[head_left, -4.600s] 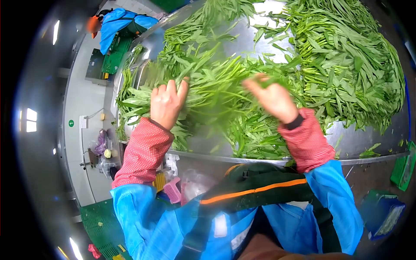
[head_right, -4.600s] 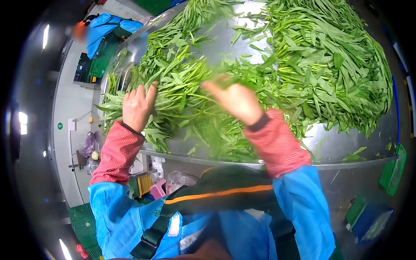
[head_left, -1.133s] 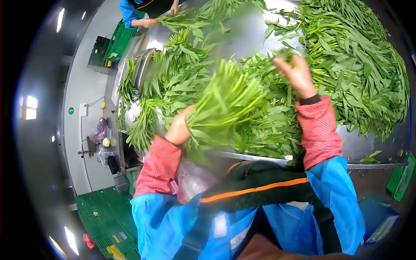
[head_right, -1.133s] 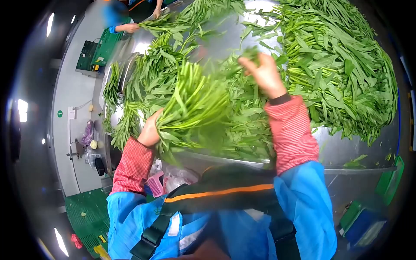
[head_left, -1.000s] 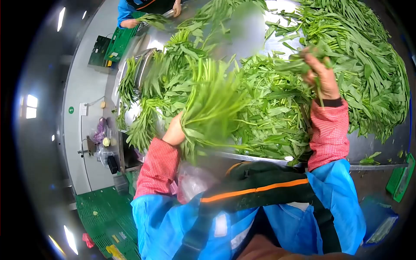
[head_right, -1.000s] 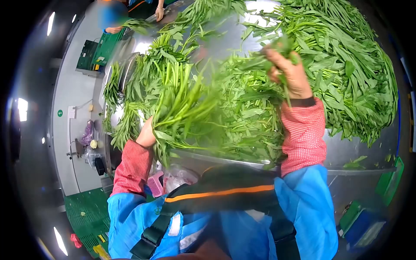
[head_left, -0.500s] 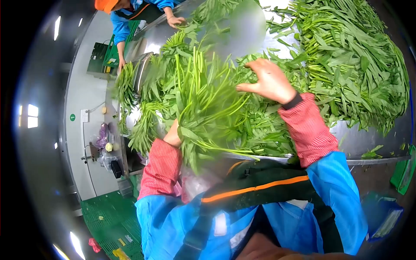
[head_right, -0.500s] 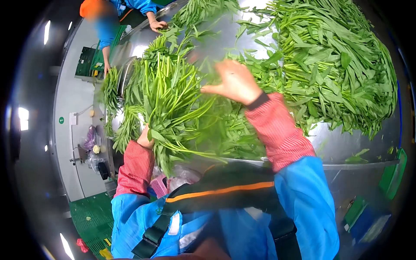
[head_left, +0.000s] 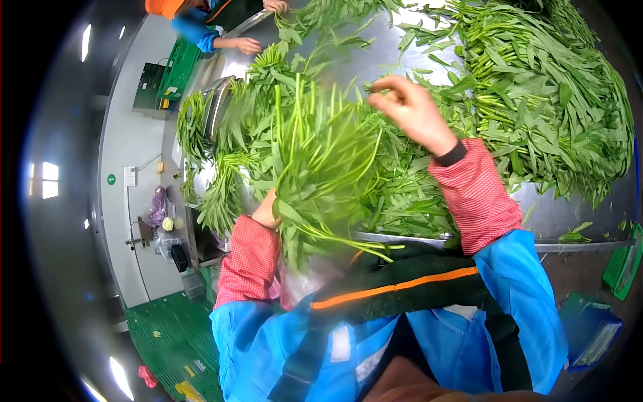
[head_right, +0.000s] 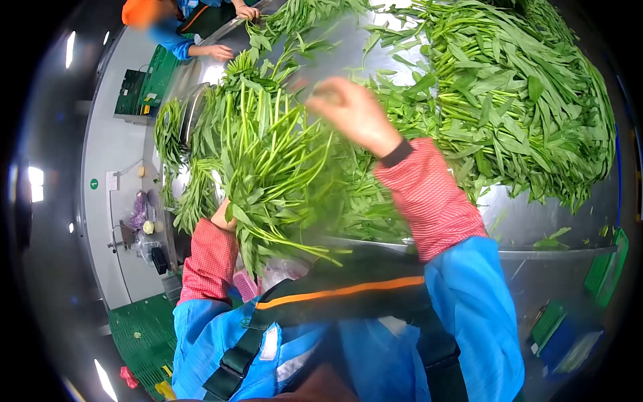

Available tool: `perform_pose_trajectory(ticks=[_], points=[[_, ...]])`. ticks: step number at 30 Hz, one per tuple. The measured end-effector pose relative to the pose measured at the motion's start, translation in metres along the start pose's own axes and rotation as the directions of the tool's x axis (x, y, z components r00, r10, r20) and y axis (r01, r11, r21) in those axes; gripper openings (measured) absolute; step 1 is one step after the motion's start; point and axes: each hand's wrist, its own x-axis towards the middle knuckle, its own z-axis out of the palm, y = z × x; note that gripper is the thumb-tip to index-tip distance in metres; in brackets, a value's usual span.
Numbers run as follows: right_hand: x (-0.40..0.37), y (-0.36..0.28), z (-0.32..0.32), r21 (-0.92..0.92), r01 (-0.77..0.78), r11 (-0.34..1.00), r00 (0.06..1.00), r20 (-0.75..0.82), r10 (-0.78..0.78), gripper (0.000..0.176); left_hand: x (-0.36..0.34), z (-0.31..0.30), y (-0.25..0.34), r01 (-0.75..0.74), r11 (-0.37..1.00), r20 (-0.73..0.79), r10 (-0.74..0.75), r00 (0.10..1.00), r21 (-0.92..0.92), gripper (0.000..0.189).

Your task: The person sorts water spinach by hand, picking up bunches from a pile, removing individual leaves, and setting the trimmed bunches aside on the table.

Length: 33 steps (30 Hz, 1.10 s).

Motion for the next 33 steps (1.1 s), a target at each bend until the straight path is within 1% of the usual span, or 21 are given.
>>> perform_pose_trajectory(ticks=[2,3,5,6,7,8,11,13,15,18,19,20,21,22,23,25,26,29,30,31,33], points=[[0.0,-0.009,0.012,-0.274,0.055,0.96,0.997,0.063,-0.039,0.034,0.005,0.008,0.003,0.024,0.999,0.015,-0.024,1.0,-0.022,0.069],[0.004,0.005,0.014,-0.292,0.128,0.948,0.987,0.134,-0.091,0.028,0.006,0.011,0.005,0.037,0.999,0.021,-0.036,0.999,-0.032,0.069],[0.013,0.041,0.01,0.19,0.04,0.981,0.998,-0.046,-0.032,0.019,0.004,0.014,0.009,0.063,0.997,0.025,-0.061,0.998,-0.054,0.07],[0.016,0.035,-0.009,0.127,-0.107,0.986,0.98,-0.156,0.127,0.013,0.003,0.013,0.008,0.058,0.997,0.026,-0.057,0.998,-0.05,0.071],[0.015,0.035,-0.021,0.154,-0.091,0.984,0.961,-0.246,0.128,0.011,0.002,0.01,0.004,0.05,0.998,0.033,-0.049,0.998,-0.033,0.071],[0.011,0.032,-0.027,0.224,-0.092,0.97,0.972,-0.192,0.136,0.009,0.004,0.003,-0.005,-0.051,0.998,0.088,0.046,0.995,0.048,0.071],[-0.015,-0.006,-0.013,0.328,-0.102,0.939,0.995,0.012,0.104,0.012,0.01,0.009,-0.005,-0.038,0.995,0.029,0.035,0.999,0.098,0.067],[-0.024,-0.018,0.014,0.166,-0.086,0.982,0.988,0.139,0.063,0.019,0.015,0.019,0.004,-0.026,0.978,0.011,0.024,1.0,0.209,0.063],[-0.028,-0.016,0.038,-0.254,0.131,0.958,0.984,0.148,-0.096,0.028,0.02,0.023,0.008,-0.033,0.952,0.042,0.021,0.999,0.304,0.058],[-0.017,0.019,0.043,-0.087,0.057,0.995,0.992,0.115,-0.047,0.03,0.022,0.027,0.008,-0.059,0.962,0.037,0.051,0.998,0.265,0.055],[-0.009,0.02,0.033,0.079,0.094,0.992,0.995,0.022,-0.096,0.032,0.022,0.024,0.007,-0.064,0.956,0.043,0.054,0.998,0.287,0.054],[-0.01,0.02,0.009,0.218,-0.182,0.959,0.983,0.056,0.174,0.029,0.021,0.019,0.006,-0.061,0.949,0.045,0.05,0.998,0.308,0.053],[-0.008,0.021,-0.014,0.456,-0.227,0.86,0.966,-0.008,0.259,0.021,0.019,0.016,0.004,-0.058,0.943,0.049,0.044,0.998,0.329,0.053],[-0.003,0.046,-0.037,0.652,-0.231,0.722,0.969,0.089,0.23,0.014,0.016,0.015,0.003,-0.003,0.966,0.006,0.002,1.0,0.257,0.051],[-0.003,0.048,-0.05,0.821,-0.118,0.559,0.99,0.053,0.131,0.016,0.015,0.014,0.003,-0.014,0.957,-0.005,0.017,1.0,0.288,0.05],[-0.007,0.048,-0.059,0.924,-0.086,0.373,0.996,0.078,0.034,0.019,0.016,0.015,0.01,-0.04,0.934,-0.022,0.051,0.998,0.356,0.049],[-0.011,0.047,-0.056,0.888,-0.152,0.433,0.987,0.111,0.118,0.019,0.016,0.019,0.014,-0.017,0.899,-0.092,0.064,0.994,0.438,0.049],[-0.016,0.024,-0.031,0.65,-0.277,0.708,0.96,0.153,0.236,0.019,0.015,0.023,0.03,-0.164,0.469,-0.026,0.372,0.928,0.868,0.05],[-0.018,0.018,-0.017,0.653,-0.276,0.705,0.961,0.192,0.199,0.017,0.023,0.015,0.024,-0.247,0.193,0.085,0.599,0.796,0.95,0.049],[-0.02,0.015,-0.005,0.657,-0.275,0.702,0.96,0.229,0.162,0.016,0.02,0.028,0.04,-0.206,-0.052,0.188,0.668,0.72,0.977,0.052],[-0.015,0.049,0.024,0.462,-0.055,0.885,0.993,0.116,0.001,0.021,0.019,0.038,0.066,-0.053,-0.419,0.347,0.667,0.659,0.906,0.052]])
